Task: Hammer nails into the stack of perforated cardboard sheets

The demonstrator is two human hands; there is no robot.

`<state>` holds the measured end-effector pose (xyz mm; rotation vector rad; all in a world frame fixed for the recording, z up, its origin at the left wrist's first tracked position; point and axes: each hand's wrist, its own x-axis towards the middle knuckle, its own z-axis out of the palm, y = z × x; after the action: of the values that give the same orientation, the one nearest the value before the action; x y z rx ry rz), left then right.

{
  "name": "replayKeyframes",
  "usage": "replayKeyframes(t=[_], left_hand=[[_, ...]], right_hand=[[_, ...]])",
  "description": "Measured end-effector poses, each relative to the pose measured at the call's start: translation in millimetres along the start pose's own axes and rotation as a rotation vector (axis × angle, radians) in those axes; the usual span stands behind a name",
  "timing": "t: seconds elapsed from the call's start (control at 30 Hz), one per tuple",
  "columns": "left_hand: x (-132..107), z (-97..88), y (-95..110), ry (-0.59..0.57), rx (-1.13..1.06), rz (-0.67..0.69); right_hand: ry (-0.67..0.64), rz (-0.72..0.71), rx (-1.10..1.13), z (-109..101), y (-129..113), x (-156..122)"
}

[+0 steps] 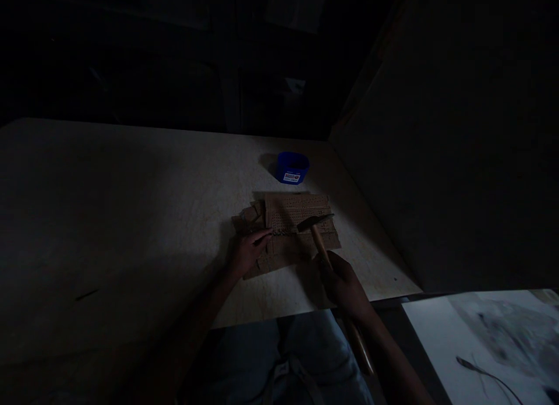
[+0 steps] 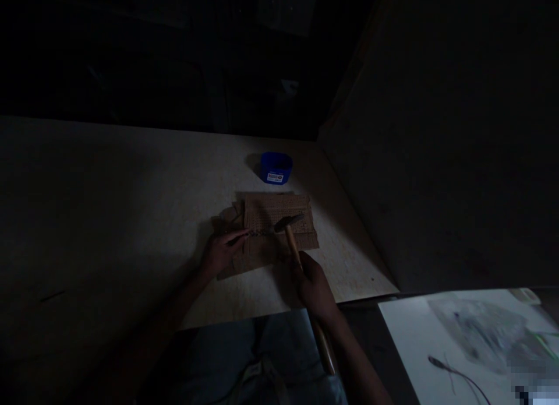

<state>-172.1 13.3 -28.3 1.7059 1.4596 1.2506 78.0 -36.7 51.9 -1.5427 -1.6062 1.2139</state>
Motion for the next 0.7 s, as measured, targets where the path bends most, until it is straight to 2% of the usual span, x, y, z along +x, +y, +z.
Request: replayKeyframes(t=[0.13,0.27,0.53,0.7], left_hand=[[-0.2,1.6,1.8,0.034,0.006,-0.05],[0.0,3.5,-0.4,0.014,0.009,-0.078],[0.9,6.3,1.2,0.016,-0.033,-0.123],[1.3,3.4,8.4,0.01,-0.023,-0.172]], right_hand=[[-0.087,-0.057,-0.039,4.3,-21.0,-7.5],[-0.161,-0.14,-0.144,13.8,-33.3,-6.7],[-0.187,-0.215,-0.254,33.3,-29.1,-5.8],[-0.209,-0.135,-0.348,45.7,-23.2,5.3]])
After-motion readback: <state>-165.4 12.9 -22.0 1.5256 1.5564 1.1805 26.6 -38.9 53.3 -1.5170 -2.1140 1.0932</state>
